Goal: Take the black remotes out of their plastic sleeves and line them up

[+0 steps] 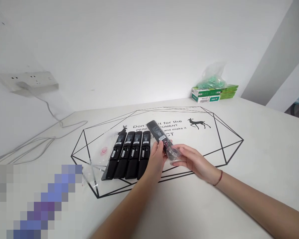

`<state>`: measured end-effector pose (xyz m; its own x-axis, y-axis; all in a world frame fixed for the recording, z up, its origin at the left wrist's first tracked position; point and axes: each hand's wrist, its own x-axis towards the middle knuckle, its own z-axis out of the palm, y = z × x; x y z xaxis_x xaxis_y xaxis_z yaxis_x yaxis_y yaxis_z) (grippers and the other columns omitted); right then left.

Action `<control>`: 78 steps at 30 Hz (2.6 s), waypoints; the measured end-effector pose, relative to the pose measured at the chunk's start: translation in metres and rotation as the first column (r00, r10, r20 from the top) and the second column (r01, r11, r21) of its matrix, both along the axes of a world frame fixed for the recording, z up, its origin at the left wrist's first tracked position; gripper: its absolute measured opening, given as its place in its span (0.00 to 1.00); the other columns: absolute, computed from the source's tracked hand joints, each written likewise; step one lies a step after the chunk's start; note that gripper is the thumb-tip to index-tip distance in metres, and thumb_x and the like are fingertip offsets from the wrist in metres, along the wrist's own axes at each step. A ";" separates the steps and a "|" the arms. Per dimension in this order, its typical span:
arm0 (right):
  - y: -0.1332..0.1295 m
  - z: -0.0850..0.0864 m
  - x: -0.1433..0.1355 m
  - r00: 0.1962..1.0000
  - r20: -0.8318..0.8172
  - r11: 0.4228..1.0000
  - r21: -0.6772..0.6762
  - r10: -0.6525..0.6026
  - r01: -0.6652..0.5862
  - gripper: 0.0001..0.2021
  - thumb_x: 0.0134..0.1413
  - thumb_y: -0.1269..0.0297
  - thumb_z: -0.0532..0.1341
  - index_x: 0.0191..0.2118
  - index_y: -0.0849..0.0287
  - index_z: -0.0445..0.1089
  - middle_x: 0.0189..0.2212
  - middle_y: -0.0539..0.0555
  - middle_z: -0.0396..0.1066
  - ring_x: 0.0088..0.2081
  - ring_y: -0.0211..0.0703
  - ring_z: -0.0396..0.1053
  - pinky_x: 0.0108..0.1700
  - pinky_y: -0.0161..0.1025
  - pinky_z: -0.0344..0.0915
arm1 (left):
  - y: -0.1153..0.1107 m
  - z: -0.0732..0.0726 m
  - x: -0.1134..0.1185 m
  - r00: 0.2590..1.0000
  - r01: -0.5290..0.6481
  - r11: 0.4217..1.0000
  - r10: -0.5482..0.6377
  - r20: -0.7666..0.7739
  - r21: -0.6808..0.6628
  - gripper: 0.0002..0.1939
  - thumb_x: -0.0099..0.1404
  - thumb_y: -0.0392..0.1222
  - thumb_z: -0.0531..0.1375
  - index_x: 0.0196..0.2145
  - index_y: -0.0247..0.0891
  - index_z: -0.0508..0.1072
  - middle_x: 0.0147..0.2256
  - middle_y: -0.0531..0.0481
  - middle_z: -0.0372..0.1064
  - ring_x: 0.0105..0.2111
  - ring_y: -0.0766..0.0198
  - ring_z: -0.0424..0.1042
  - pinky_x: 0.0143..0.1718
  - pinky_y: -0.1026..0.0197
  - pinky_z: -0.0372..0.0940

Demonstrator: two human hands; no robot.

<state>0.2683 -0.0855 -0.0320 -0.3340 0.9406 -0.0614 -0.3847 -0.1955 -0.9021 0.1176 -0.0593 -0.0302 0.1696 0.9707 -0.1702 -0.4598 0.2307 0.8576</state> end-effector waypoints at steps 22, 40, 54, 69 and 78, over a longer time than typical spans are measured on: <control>-0.001 0.008 -0.052 0.948 -0.291 0.941 -0.264 0.130 -0.210 0.17 0.58 0.56 0.56 0.45 0.63 0.72 0.41 0.60 0.75 0.40 0.51 0.76 0.41 0.43 0.71 | 0.003 0.045 -0.040 0.991 -0.041 0.962 0.073 -0.112 0.270 0.14 0.63 0.49 0.57 0.42 0.38 0.70 0.44 0.44 0.73 0.43 0.57 0.73 0.44 0.55 0.67; -0.009 0.010 -0.039 0.961 -0.216 0.963 -0.167 0.172 -0.210 0.12 0.52 0.59 0.62 0.41 0.58 0.69 0.35 0.55 0.73 0.24 0.35 0.65 0.22 0.32 0.58 | 0.000 0.044 -0.035 0.991 0.002 0.974 0.028 -0.128 0.226 0.21 0.63 0.52 0.57 0.52 0.43 0.63 0.44 0.45 0.72 0.38 0.61 0.74 0.37 0.60 0.68; -0.016 0.008 -0.043 0.976 0.188 0.993 -0.033 -0.107 0.115 0.27 0.51 0.53 0.64 0.55 0.49 0.57 0.43 0.53 0.67 0.35 0.42 0.68 0.37 0.41 0.65 | -0.003 0.036 -0.025 0.994 -0.047 0.998 0.043 0.098 0.039 0.15 0.65 0.47 0.56 0.46 0.38 0.68 0.52 0.41 0.69 0.48 0.54 0.72 0.52 0.51 0.66; -0.032 0.008 -0.048 0.892 -0.203 0.861 -0.244 0.405 -0.446 0.12 0.49 0.60 0.68 0.37 0.60 0.71 0.30 0.54 0.71 0.33 0.38 0.68 0.33 0.33 0.59 | 0.022 0.085 -0.100 0.861 -0.509 0.834 0.487 0.147 0.215 0.19 0.68 0.45 0.50 0.55 0.49 0.61 0.51 0.49 0.68 0.48 0.62 0.71 0.48 0.57 0.68; -0.028 0.006 -0.050 0.939 -0.173 0.879 -0.335 0.298 -0.341 0.13 0.47 0.59 0.68 0.38 0.58 0.71 0.32 0.53 0.71 0.34 0.38 0.67 0.35 0.34 0.59 | 0.033 0.087 -0.213 0.472 -0.300 0.953 0.197 -0.859 0.054 0.32 0.55 0.45 0.63 0.57 0.41 0.62 0.36 0.47 0.73 0.36 0.60 0.74 0.44 0.55 0.66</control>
<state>0.2182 -0.1132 -0.0265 -0.6371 0.7040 -0.3138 -0.3417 -0.6230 -0.7037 -0.0952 -0.0263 0.0567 -0.3519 0.9186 -0.1800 0.4252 0.3281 0.8435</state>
